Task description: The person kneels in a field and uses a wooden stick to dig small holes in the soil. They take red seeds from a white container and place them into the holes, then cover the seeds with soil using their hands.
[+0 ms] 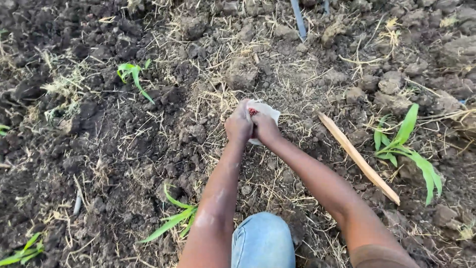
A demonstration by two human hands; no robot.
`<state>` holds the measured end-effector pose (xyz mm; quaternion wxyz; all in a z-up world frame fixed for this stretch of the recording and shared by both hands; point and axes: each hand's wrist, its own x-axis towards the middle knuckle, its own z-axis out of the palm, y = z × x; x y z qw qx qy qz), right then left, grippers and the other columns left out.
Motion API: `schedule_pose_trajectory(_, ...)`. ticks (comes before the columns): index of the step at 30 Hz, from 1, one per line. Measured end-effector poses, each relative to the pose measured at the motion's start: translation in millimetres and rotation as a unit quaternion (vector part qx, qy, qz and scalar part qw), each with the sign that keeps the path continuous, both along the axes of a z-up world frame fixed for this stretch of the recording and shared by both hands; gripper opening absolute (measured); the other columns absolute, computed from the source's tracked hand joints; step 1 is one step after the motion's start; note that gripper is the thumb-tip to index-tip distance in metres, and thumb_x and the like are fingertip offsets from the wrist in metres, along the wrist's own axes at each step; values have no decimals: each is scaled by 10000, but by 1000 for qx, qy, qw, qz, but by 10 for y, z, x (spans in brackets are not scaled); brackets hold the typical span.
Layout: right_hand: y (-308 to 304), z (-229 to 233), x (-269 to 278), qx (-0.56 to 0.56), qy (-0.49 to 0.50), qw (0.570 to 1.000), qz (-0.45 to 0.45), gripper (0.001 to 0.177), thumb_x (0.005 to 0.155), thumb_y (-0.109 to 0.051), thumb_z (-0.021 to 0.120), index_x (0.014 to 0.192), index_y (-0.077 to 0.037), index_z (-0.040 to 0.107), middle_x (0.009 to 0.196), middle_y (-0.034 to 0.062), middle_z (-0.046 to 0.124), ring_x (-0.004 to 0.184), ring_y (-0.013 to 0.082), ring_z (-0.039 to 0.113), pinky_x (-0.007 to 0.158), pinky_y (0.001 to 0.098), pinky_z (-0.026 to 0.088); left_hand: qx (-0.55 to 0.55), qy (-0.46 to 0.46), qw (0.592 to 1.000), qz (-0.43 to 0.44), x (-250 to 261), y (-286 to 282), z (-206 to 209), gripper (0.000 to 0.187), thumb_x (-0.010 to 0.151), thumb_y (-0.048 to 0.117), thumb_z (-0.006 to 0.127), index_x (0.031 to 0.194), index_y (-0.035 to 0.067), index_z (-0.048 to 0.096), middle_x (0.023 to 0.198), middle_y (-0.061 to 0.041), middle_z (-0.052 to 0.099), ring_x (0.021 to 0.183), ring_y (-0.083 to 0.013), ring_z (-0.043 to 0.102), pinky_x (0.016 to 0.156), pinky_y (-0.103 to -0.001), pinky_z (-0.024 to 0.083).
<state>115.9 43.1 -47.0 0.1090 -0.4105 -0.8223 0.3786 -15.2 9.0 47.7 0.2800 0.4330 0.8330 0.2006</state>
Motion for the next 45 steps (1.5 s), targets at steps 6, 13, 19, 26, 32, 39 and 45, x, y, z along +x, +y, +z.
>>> schedule_pose_trajectory(6,60,778,551,-413,291,833,-224,299,1008,-16,743,1305,-39,770,1234,167,779,1000,196,785,890,300,707,-3,-22,1000,12,60,-64,435,383,1125,435,387,1455,495,573,1146,-226,795,1126,-480,764,1046,-582,566)
schedule_pose_trajectory(13,-94,1169,1290,-579,470,628,-223,436,1135,-362,574,1390,-38,715,1297,193,789,1155,287,791,1056,429,658,-39,-28,997,64,206,-87,635,445,1134,419,441,1550,466,592,1186,-219,788,1173,-421,754,1051,-544,560)
schedule_pose_trajectory(19,-559,1073,2098,-528,484,635,-291,414,1085,-207,655,1425,29,675,1313,231,781,1156,306,795,1048,433,660,21,49,998,32,-11,-44,-19,413,1123,366,461,1501,375,626,1044,-316,765,1077,-528,750,1006,-635,550)
schedule_pose_trajectory(26,-1023,743,2698,-510,477,599,-392,402,1043,-55,693,1434,34,662,1367,273,744,1200,366,772,1052,465,656,115,98,988,18,44,-45,-11,289,1184,384,463,1345,357,702,877,-241,757,876,-499,776,824,-608,592)
schedule_pose_trajectory(32,-1154,564,2780,-487,461,603,-433,318,1029,4,700,1347,-11,705,1293,210,794,1146,329,801,1010,410,673,120,94,988,12,57,-70,97,269,1168,377,470,1341,356,674,945,-232,778,908,-536,758,855,-651,576)
schedule_pose_trajectory(39,-1007,583,2764,-447,460,621,-450,251,1066,-44,683,1316,-29,695,1281,201,795,1138,327,806,982,423,698,101,119,988,16,31,-50,-62,258,1149,367,489,1334,381,668,967,-203,791,907,-505,775,865,-634,588)
schedule_pose_trajectory(45,-986,533,2666,-371,384,711,-457,212,1103,-84,644,1306,-31,677,1304,172,784,1172,308,798,939,360,702,107,102,989,15,42,-65,-33,259,1150,360,475,1316,369,673,1023,-179,803,910,-502,781,865,-637,593)
